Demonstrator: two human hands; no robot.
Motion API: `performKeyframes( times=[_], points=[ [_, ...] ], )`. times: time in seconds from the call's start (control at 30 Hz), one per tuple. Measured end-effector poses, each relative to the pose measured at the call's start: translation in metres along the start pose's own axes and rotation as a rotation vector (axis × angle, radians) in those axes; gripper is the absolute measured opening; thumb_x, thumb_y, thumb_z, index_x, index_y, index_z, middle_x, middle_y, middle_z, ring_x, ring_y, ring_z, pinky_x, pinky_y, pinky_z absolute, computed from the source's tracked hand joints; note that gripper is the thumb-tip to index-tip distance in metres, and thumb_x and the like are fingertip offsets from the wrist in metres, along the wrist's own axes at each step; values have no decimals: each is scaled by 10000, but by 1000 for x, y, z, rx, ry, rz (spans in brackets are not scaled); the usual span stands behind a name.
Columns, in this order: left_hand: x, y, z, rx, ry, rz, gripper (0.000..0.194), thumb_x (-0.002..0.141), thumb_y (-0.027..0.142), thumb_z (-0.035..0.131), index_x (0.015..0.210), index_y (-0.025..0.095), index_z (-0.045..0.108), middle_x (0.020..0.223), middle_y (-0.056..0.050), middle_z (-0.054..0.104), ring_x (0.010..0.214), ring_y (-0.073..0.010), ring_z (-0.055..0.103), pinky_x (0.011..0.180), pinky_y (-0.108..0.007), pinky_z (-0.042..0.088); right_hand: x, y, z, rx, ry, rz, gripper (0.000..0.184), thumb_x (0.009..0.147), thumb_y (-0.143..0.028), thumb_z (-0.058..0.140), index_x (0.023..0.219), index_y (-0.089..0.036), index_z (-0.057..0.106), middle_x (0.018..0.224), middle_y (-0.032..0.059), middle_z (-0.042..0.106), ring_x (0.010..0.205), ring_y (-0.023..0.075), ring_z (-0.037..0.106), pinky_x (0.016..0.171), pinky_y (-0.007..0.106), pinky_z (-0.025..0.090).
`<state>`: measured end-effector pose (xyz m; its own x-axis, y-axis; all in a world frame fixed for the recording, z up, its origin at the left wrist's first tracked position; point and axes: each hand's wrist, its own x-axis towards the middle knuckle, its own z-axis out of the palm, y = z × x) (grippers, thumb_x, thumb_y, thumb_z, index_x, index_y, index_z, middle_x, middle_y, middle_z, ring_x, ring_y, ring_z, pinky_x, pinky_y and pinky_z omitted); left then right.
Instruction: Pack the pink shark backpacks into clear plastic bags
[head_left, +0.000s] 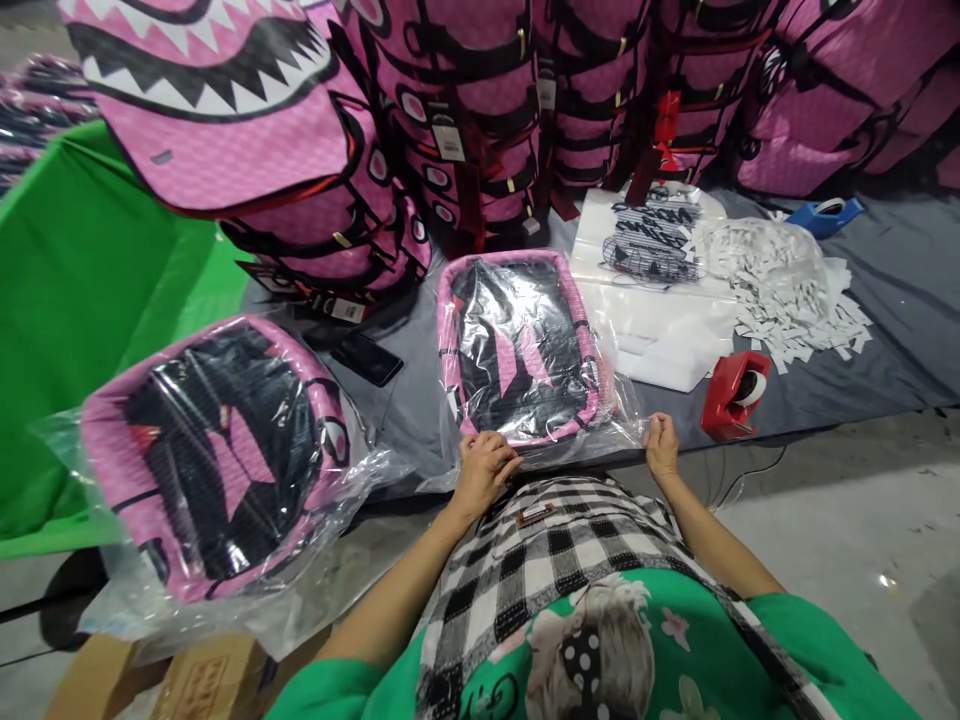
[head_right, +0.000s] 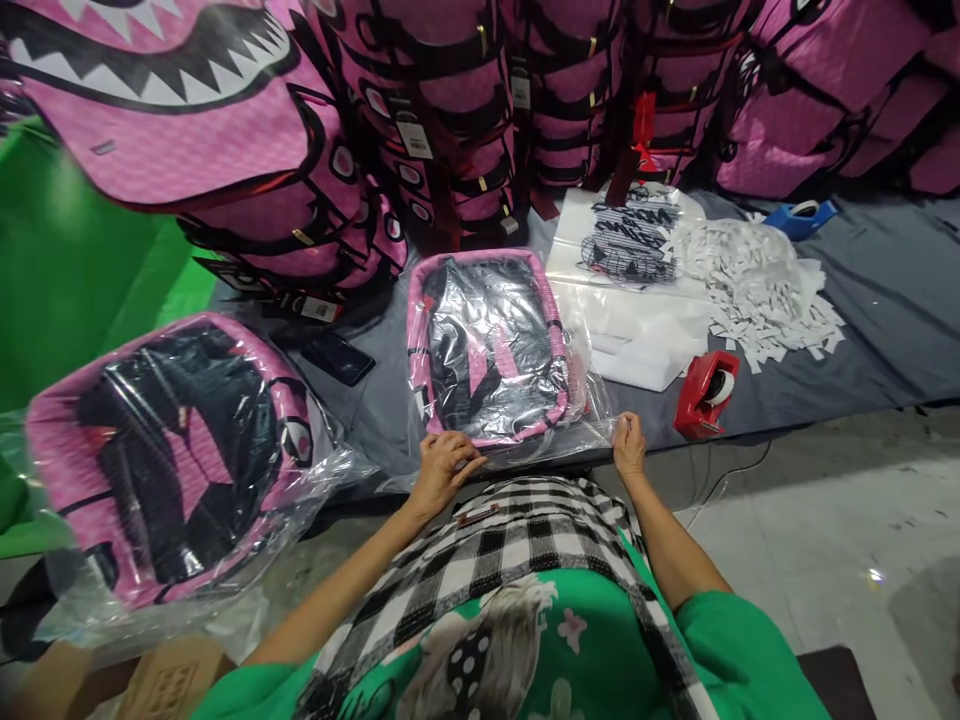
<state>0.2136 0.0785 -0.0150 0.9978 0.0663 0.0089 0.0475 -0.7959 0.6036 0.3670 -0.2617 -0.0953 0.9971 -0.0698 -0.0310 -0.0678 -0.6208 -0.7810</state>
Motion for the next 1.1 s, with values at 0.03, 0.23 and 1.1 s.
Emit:
performKeyframes(
  times=[0.03,0.23,1.1],
  points=[
    [4,0,-2,1,-3,21,277,977,392,571,835,210,724,932,-67,694,1067,-253,567,1018,-474,288,-1,0,0,-2,8,3,566,899,-729,246,976,-230,500,559,-32,485,549,207,508,657,336,415],
    [37,-24,0,-328,-173,-256,285,799,430,675,652,186,695,739,-45,624,747,-195,570,778,-361,433,1,2,5,-64,56,48,536,880,-691,307,948,-222,557,575,-6,519,557,203,491,631,319,333],
    [54,-42,14,-513,-251,-427,558,490,740,711,450,199,581,557,-14,518,603,-173,480,607,-291,363,68,56,-142,194,484,502,460,634,-625,672,665,-167,643,490,-14,515,480,141,414,459,261,293]
  ],
)
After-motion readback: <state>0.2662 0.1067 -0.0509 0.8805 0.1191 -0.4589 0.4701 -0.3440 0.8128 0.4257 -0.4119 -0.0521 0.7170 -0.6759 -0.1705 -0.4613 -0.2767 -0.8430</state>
